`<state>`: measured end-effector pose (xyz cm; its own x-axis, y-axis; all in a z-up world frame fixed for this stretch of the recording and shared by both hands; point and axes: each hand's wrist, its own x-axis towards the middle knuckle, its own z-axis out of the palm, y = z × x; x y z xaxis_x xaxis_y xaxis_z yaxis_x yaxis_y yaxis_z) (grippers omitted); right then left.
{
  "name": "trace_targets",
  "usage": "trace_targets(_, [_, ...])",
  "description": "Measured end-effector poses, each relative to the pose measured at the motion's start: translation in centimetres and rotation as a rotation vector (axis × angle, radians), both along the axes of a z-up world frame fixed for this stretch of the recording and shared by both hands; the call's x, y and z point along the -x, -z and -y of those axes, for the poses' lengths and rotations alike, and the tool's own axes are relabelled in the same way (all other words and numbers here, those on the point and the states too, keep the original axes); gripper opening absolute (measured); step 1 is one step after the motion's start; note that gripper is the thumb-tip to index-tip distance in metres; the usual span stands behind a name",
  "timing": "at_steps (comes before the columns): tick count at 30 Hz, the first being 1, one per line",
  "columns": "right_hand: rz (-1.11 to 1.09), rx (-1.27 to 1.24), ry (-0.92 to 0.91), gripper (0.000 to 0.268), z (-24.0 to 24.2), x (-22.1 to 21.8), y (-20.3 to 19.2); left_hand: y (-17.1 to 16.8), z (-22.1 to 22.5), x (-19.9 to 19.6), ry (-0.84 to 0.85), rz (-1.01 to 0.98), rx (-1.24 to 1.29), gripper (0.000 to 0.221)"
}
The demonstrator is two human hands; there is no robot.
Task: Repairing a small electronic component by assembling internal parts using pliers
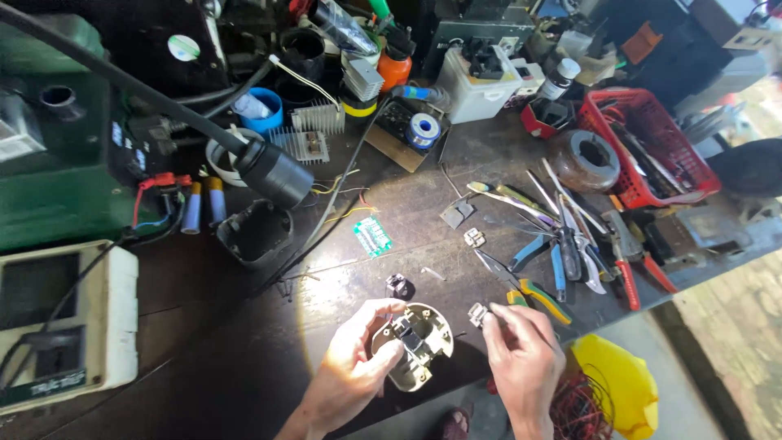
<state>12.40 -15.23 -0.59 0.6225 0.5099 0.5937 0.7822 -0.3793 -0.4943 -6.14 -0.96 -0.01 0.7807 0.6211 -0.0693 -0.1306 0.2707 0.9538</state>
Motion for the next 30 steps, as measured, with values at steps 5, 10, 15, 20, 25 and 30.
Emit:
trace_targets(5, [-0.019, -0.09, -0.138, 0.014, 1.2, 3.8, -2.2, -2.0, 2.0, 0.1, -0.038, -0.151, 0.225, 0.042])
trace_targets(10, [0.05, 0.028, -0.318, 0.02, 0.4, 5.0, -2.3, -1.8, 3.7, -0.2, -0.072, -0.172, 0.183, 0.041])
trace_targets(15, [0.088, 0.141, -0.324, 0.022, 0.8, 5.3, -0.9, -1.4, 4.7, -0.1, -0.1, -0.177, 0.063, 0.041])
trace_targets(20, [0.018, 0.098, -0.424, 0.019, 0.5, 5.5, -1.5, 0.5, 5.0, -0.2, -0.111, -0.108, 0.164, 0.036])
trace_targets(25, [-0.03, 0.125, -0.482, 0.018, 0.2, 5.4, -3.0, -0.3, 4.7, 0.1, -0.106, -0.059, 0.203, 0.036])
trace_targets(30, [-0.164, 0.259, -0.527, 0.014, -0.7, 4.7, -5.3, -0.2, 4.5, -0.1, -0.102, -0.042, 0.177, 0.035])
